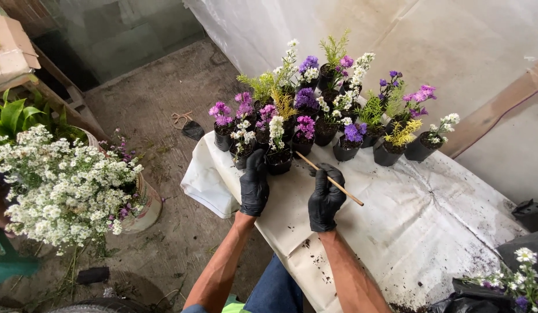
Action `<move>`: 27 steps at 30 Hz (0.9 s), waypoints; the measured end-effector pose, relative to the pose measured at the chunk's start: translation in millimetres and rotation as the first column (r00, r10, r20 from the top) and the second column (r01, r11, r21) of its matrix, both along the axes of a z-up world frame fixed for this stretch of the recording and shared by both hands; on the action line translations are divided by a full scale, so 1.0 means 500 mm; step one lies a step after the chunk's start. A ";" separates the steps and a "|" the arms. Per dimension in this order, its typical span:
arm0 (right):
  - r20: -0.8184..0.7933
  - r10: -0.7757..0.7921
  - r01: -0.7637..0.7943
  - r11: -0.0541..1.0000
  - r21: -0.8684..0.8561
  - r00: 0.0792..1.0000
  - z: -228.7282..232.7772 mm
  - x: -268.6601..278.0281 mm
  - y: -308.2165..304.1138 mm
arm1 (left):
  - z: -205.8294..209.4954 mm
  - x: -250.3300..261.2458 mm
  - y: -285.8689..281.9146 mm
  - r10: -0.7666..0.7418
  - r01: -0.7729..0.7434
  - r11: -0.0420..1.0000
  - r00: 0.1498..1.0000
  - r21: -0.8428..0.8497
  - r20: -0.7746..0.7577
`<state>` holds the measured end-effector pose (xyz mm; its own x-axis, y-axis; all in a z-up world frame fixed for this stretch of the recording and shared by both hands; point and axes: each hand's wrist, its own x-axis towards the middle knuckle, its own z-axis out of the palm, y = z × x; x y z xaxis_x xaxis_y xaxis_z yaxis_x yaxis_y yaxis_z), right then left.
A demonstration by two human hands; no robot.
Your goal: Transplanting small flowers into plastic pots using soil and a trowel
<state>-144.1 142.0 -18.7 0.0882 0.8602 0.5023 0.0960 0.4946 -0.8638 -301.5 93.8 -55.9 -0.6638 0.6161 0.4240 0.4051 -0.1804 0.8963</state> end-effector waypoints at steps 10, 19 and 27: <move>0.330 0.185 -0.249 0.955 0.164 0.926 0.046 -0.070 0.070 | 0.089 0.056 0.002 -0.286 0.156 0.937 0.855 0.313 0.432; 0.316 0.174 -0.192 0.981 0.025 0.933 0.067 -0.072 0.096 | 0.075 0.046 0.022 -0.321 0.219 0.945 0.757 0.242 0.570; 0.363 0.136 -0.167 0.984 0.055 0.922 0.034 -0.066 0.084 | 0.020 0.052 0.021 -0.174 0.169 0.984 0.981 0.061 0.086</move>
<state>-177.1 184.1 -2.0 -0.2379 0.8031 0.5463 0.3080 0.5958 -0.7417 -275.3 104.3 -45.9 -0.5874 0.7026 0.4017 0.2812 -0.2883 0.9153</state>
